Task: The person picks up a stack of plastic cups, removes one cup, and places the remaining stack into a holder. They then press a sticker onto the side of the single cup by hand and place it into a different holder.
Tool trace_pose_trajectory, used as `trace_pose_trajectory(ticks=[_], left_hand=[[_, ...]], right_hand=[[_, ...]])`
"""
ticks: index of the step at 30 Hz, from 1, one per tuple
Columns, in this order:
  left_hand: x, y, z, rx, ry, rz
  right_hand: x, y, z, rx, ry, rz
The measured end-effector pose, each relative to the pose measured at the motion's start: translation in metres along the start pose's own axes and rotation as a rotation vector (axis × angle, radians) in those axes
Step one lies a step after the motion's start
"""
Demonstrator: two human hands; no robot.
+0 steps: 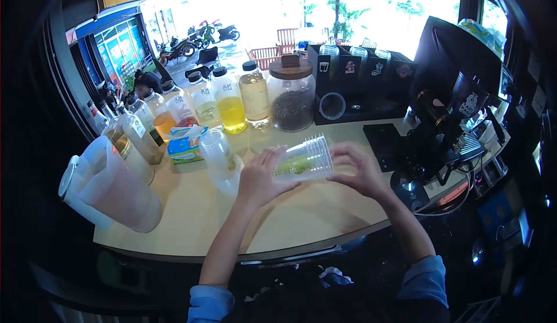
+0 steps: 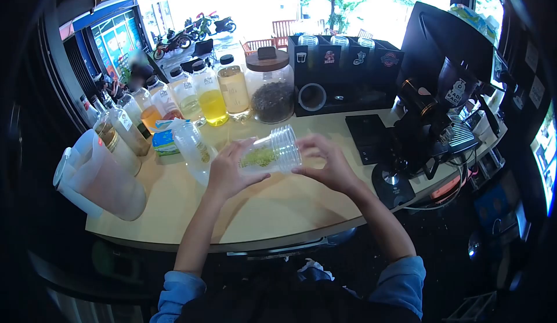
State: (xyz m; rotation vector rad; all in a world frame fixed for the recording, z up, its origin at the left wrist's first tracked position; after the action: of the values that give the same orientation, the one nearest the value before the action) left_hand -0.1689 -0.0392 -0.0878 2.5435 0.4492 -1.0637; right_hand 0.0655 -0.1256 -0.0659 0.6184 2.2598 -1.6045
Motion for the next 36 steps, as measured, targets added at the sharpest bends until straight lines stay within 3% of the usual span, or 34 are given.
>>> trace_pose_trajectory(ticks=[2, 7, 15, 19, 25, 28, 32, 36], left_hand=[[0.019, 0.007, -0.004, -0.09, -0.086, 0.03], [0.053, 0.032, -0.017, -0.225, -0.373, 0.118], [0.097, 0.084, -0.053, -0.054, -0.3, 0.152], [0.103, 0.103, -0.062, -0.123, -0.321, 0.161], [0.102, 0.105, -0.061, -0.121, -0.294, 0.102], [0.1, 0.104, -0.056, -0.151, -0.307, 0.117], [0.1, 0.108, -0.056, -0.102, -0.302, 0.112], [0.099, 0.11, -0.057, -0.101, -0.295, 0.109]], right_hand=[[-0.002, 0.022, 0.002, 0.172, -0.204, -0.175], [-0.005, 0.073, 0.014, 0.303, -0.195, -0.387], [-0.039, 0.104, 0.038, 0.286, -0.267, -0.456], [-0.048, 0.106, 0.04, 0.373, -0.262, -0.56], [-0.056, 0.109, 0.045, 0.339, -0.178, -0.463], [-0.068, 0.097, 0.043, 0.427, -0.232, -0.55], [-0.055, 0.104, 0.04, 0.343, -0.287, -0.458], [-0.053, 0.097, 0.039, 0.39, -0.29, -0.465]])
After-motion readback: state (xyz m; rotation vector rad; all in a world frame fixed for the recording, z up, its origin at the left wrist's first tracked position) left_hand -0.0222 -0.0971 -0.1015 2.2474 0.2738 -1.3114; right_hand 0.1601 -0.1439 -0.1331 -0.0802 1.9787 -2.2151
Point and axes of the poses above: each hand's wrist, its own z-axis away from the middle knuckle, its own x-axis out of the palm, y = z × x, the point moved 1 cm from there along -z, towards the middle knuckle, and after that the axes turned 12 degrees about x, right-handed, at the moved point
